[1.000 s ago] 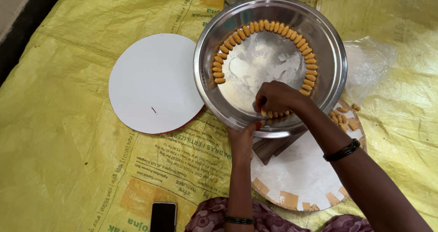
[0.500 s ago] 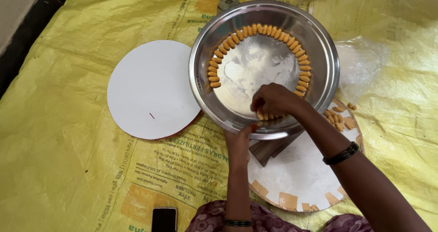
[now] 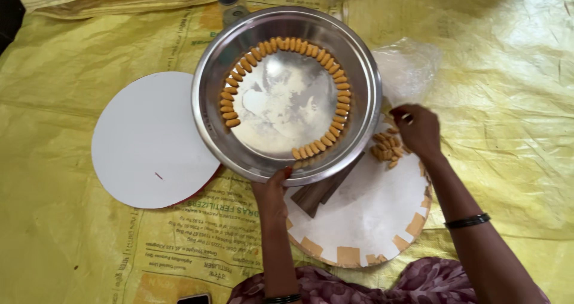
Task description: The person sits on a yellow tarp and uses a wooden tool to crush small snack items on a white board. They then pick up the snacks and arrange them in a circular pattern inside a metal bowl.
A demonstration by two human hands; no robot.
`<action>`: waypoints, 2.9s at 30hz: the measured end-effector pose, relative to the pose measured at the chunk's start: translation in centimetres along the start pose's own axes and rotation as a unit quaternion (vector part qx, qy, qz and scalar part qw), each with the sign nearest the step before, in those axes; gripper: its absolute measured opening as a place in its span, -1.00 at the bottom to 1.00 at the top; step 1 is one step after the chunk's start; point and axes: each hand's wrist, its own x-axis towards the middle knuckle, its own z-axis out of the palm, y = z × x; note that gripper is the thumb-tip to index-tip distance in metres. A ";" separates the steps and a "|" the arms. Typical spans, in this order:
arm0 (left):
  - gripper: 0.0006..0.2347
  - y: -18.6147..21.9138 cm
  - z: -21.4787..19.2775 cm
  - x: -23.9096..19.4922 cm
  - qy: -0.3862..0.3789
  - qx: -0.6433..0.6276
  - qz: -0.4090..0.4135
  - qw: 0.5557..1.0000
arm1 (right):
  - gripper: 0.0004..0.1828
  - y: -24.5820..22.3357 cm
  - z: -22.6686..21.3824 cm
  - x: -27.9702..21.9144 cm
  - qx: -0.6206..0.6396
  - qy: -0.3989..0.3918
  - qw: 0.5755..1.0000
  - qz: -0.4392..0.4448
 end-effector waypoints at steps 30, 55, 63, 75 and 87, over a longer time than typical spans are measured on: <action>-0.51 0.2 0.6 -0.7 -0.027 0.006 0.012 1.000 | -0.76 -19.1 2.8 0.2 0.146 -0.352 0.924 0.008; -0.56 2.0 1.3 -2.2 -0.027 0.016 0.011 0.999 | -0.79 -21.3 8.5 2.4 -0.048 -0.465 0.876 -0.115; -0.57 1.8 1.2 -2.0 -0.024 0.023 0.012 0.999 | -0.79 -20.9 7.2 1.4 -0.101 -0.393 0.901 -0.150; -0.50 2.2 1.4 -2.3 -0.017 0.014 -0.011 1.000 | -0.75 -20.7 6.9 0.1 -0.151 -0.390 0.900 -0.122; -0.46 1.7 1.1 -1.7 -0.030 0.003 0.012 0.999 | -0.75 -21.1 7.9 -0.4 -0.090 -0.378 0.903 -0.184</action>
